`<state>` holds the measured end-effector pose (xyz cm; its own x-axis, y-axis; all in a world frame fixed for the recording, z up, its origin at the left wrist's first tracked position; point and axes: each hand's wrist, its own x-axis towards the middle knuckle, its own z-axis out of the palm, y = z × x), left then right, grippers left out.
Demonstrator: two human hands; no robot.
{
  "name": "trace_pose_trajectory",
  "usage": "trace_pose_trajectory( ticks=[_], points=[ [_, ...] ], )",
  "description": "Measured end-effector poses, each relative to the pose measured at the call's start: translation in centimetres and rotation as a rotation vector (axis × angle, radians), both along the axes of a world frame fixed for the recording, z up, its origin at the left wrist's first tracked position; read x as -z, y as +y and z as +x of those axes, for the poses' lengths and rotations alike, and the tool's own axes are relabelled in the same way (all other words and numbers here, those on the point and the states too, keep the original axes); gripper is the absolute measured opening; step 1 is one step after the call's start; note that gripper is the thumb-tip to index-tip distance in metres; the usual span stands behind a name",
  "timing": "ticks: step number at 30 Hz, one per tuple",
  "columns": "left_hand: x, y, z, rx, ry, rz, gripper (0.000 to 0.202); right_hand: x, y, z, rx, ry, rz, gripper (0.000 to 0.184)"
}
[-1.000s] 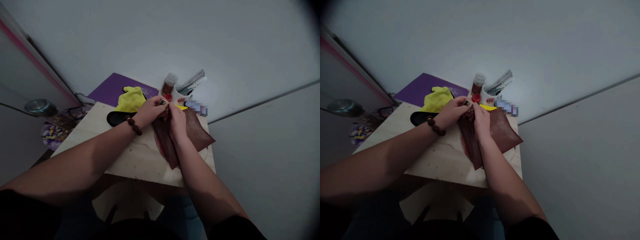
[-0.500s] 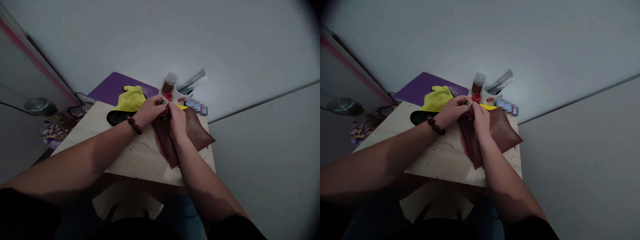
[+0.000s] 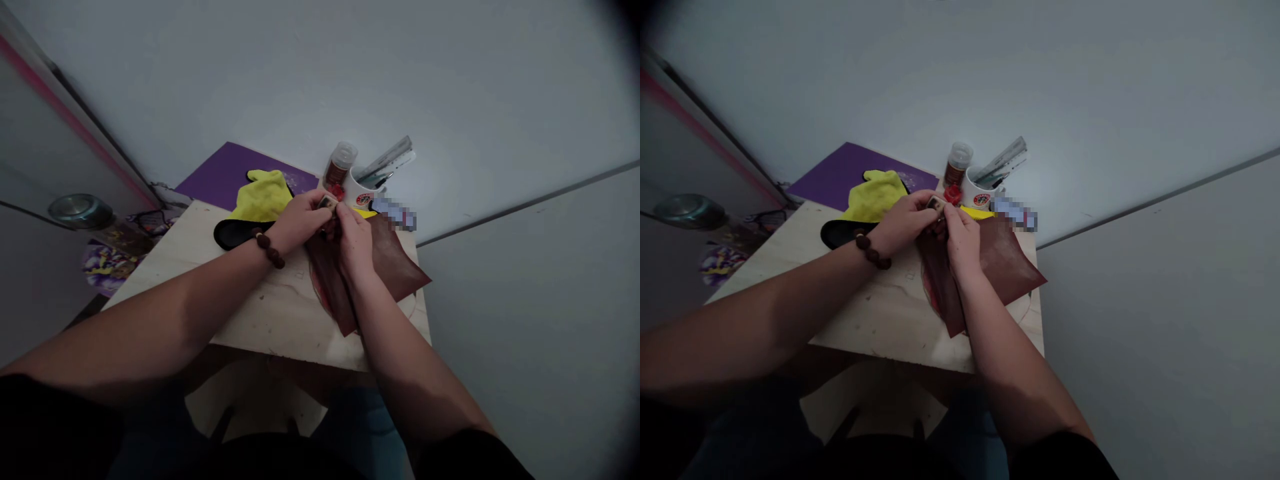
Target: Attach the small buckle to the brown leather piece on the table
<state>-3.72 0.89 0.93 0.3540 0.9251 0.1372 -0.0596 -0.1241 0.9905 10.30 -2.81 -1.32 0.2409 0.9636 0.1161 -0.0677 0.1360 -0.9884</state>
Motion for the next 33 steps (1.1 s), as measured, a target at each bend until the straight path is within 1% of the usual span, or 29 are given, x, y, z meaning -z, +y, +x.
trace_pose_trajectory(
  ticks=[3, 7, 12, 15, 22, 27, 33],
  points=[
    [0.05, -0.03, -0.01, -0.015, 0.003, 0.014, 0.007, -0.07, 0.01, -0.05, 0.0, -0.018, 0.006, 0.043],
    [-0.06, -0.08, -0.04, -0.024, 0.02, 0.026, 0.007, -0.21, -0.08, -0.09, -0.004, -0.029, 0.0, 0.046],
    [-0.13, -0.08, 0.0, 0.005, 0.019, 0.019, 0.011, -0.02, -0.03, -0.04, -0.011, 0.001, 0.01, 0.045],
    [-0.08, -0.06, 0.0, -0.007, 0.024, 0.026, 0.007, 0.14, 0.09, -0.05, -0.006, -0.004, -0.002, 0.044],
    [-0.2, -0.15, 0.0, -0.021, 0.045, 0.039, 0.007, 0.03, 0.15, -0.07, -0.009, -0.003, -0.013, 0.042],
    [-0.35, -0.17, 0.0, -0.005, 0.018, 0.02, 0.013, 0.15, 0.12, 0.02, -0.017, -0.002, 0.006, 0.041],
    [-0.43, -0.02, -0.17, -0.032, 0.039, 0.088, 0.021, -0.04, -0.1, -0.1, -0.026, -0.034, 0.025, 0.043]
  ],
)
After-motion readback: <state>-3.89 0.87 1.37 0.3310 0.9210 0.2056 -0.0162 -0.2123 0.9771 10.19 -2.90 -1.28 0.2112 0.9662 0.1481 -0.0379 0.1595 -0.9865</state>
